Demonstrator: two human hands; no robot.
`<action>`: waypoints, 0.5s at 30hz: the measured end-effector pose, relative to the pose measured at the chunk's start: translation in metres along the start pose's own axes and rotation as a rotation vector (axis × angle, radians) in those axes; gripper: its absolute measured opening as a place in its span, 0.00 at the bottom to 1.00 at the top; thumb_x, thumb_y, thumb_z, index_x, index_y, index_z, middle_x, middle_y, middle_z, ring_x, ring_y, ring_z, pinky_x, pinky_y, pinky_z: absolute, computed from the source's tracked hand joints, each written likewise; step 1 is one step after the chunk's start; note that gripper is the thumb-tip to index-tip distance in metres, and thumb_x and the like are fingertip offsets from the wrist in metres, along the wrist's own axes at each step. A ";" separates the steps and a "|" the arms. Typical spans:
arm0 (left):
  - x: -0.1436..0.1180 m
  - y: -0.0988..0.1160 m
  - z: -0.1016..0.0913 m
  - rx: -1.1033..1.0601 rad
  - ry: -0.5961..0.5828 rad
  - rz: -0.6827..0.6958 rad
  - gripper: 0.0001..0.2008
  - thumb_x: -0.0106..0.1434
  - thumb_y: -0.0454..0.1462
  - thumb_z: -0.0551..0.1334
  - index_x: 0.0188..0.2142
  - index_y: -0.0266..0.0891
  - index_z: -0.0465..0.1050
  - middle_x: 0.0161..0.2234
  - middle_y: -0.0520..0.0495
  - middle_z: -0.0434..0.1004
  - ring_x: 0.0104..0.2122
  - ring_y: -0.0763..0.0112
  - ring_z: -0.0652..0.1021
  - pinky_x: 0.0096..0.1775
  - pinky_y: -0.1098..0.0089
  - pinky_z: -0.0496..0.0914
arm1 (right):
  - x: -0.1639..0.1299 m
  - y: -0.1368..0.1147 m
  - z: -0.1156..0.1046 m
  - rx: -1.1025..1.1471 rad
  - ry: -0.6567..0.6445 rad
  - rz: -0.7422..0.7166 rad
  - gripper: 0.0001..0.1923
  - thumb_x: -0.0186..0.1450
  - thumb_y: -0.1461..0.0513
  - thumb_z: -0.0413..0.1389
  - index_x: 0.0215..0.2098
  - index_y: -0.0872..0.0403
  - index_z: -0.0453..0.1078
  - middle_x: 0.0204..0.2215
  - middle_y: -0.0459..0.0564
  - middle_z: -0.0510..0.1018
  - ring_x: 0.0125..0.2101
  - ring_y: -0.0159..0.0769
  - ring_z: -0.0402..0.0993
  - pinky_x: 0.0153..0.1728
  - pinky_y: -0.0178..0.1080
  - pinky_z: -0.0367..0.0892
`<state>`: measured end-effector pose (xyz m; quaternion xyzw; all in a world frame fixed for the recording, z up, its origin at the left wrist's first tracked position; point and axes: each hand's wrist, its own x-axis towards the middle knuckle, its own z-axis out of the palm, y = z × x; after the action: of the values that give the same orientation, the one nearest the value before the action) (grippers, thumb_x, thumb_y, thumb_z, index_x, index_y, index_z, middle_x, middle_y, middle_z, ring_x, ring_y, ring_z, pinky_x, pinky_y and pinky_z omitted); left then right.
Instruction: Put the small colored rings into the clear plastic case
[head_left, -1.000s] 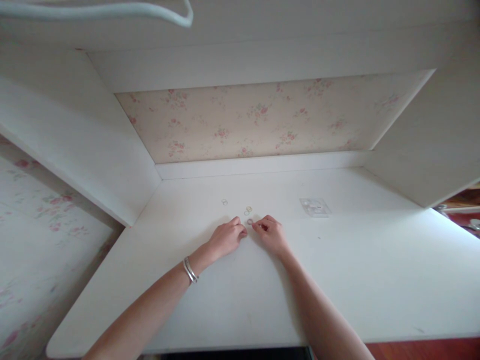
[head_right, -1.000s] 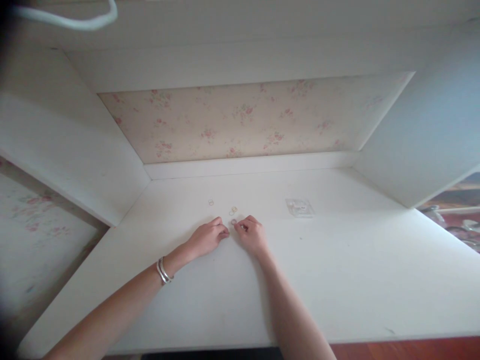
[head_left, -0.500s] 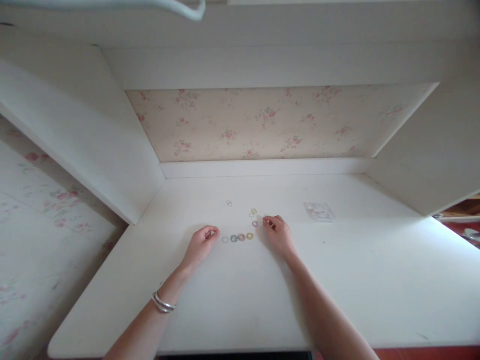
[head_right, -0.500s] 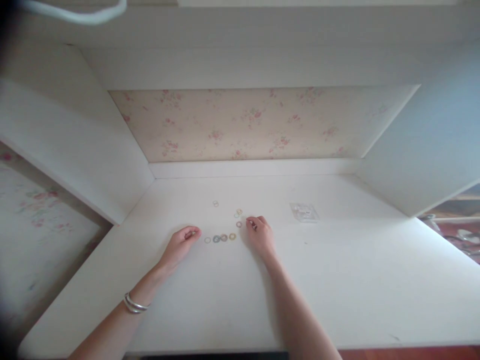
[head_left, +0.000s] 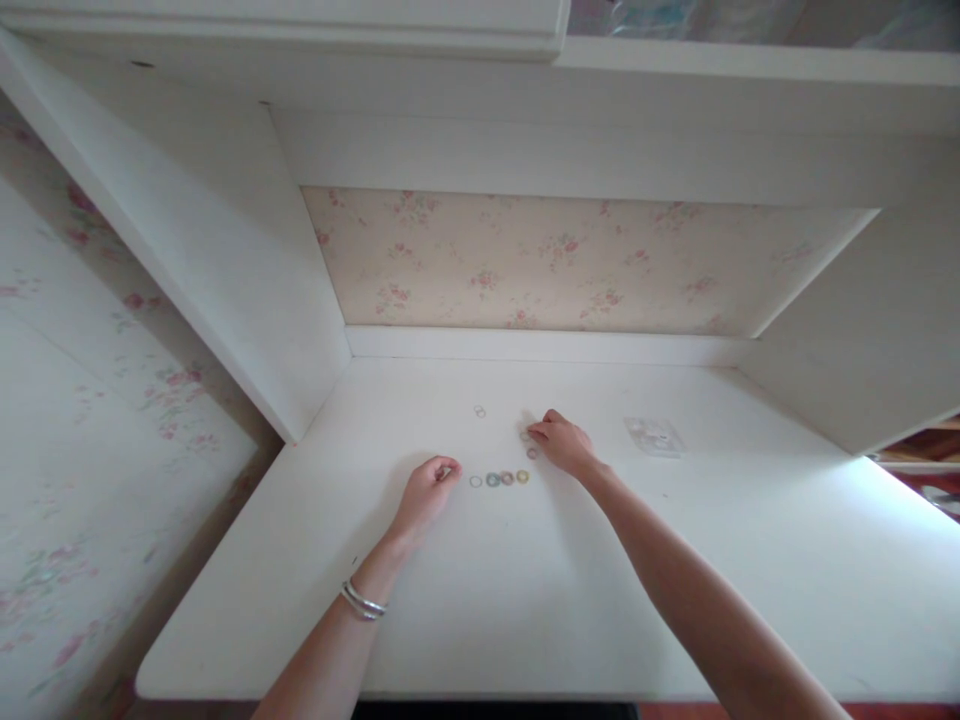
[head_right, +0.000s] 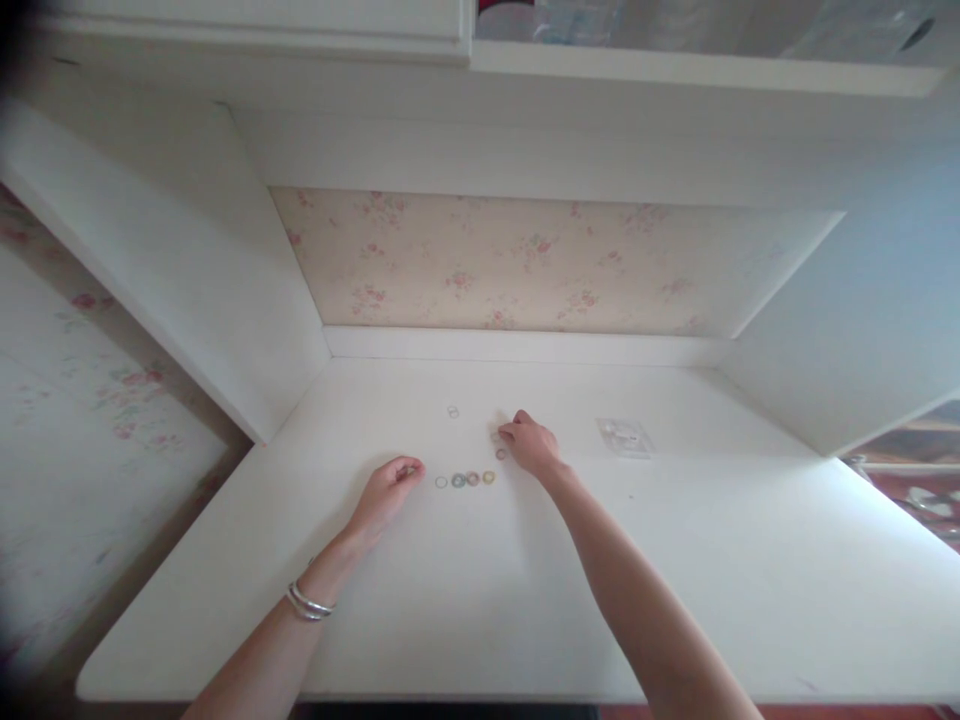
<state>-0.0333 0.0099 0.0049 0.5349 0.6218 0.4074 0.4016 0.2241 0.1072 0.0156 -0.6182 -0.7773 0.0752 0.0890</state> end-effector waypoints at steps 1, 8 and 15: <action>0.000 0.000 -0.001 -0.004 -0.005 0.002 0.14 0.55 0.45 0.59 0.34 0.37 0.74 0.23 0.53 0.70 0.23 0.74 0.67 0.26 0.74 0.58 | -0.001 0.000 0.001 0.002 0.008 0.004 0.14 0.67 0.55 0.47 0.41 0.42 0.74 0.40 0.46 0.71 0.33 0.32 0.69 0.30 0.33 0.56; 0.002 -0.001 -0.001 -0.016 -0.037 0.018 0.13 0.55 0.44 0.59 0.34 0.38 0.75 0.25 0.52 0.71 0.24 0.73 0.68 0.28 0.73 0.59 | -0.016 0.000 0.006 0.055 0.133 0.020 0.14 0.67 0.58 0.46 0.39 0.46 0.75 0.39 0.47 0.71 0.32 0.31 0.69 0.30 0.33 0.58; 0.000 0.000 -0.001 -0.025 -0.040 0.025 0.13 0.55 0.44 0.59 0.34 0.39 0.75 0.26 0.52 0.73 0.27 0.71 0.70 0.30 0.73 0.61 | -0.054 -0.009 0.017 0.323 0.372 -0.071 0.15 0.67 0.55 0.47 0.39 0.49 0.75 0.33 0.48 0.72 0.30 0.31 0.69 0.32 0.33 0.62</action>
<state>-0.0344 0.0101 0.0056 0.5456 0.6018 0.4092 0.4156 0.2234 0.0522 -0.0015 -0.5716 -0.7465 0.0800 0.3309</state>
